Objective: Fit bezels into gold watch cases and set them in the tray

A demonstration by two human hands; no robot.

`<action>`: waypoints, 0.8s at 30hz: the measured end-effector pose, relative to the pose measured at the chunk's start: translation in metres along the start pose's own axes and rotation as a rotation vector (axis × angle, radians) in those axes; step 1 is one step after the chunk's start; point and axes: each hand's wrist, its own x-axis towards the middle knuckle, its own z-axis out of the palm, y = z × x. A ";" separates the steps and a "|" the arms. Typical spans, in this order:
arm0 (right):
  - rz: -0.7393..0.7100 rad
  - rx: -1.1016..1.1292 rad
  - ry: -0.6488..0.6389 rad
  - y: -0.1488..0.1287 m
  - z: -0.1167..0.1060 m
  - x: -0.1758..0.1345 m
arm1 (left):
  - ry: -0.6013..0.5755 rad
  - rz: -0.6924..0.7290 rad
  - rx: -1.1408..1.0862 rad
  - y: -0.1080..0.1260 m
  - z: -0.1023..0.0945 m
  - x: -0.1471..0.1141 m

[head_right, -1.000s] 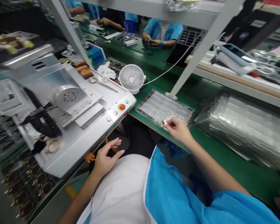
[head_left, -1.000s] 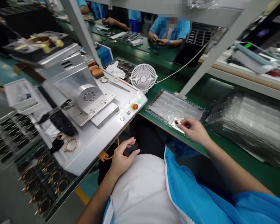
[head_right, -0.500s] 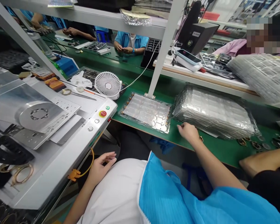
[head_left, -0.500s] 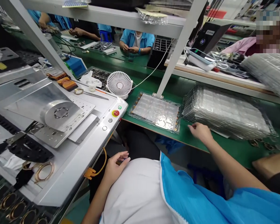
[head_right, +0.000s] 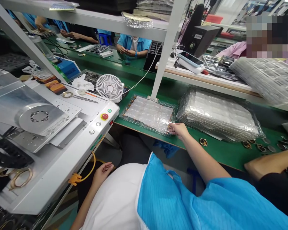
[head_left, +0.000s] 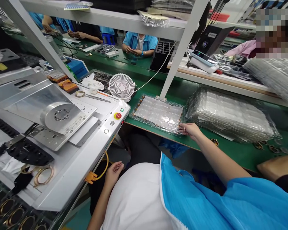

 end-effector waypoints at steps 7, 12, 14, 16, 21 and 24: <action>0.070 0.208 -0.032 -0.001 0.014 -0.005 | -0.050 0.036 0.068 0.004 0.007 0.011; 0.158 0.298 -0.139 -0.007 0.019 -0.001 | -0.033 0.082 0.056 0.007 0.007 0.002; 0.168 0.312 -0.206 -0.011 0.018 0.000 | -0.024 0.089 0.051 0.009 0.007 -0.001; 0.143 0.332 -0.255 -0.015 0.017 0.001 | -0.016 0.089 0.052 0.012 0.007 -0.004; 0.000 0.405 -0.303 -0.026 0.020 -0.006 | -0.044 0.079 0.073 0.023 0.003 -0.003; -0.095 0.411 -0.305 -0.037 0.017 -0.015 | -0.073 0.076 0.090 0.029 0.002 -0.001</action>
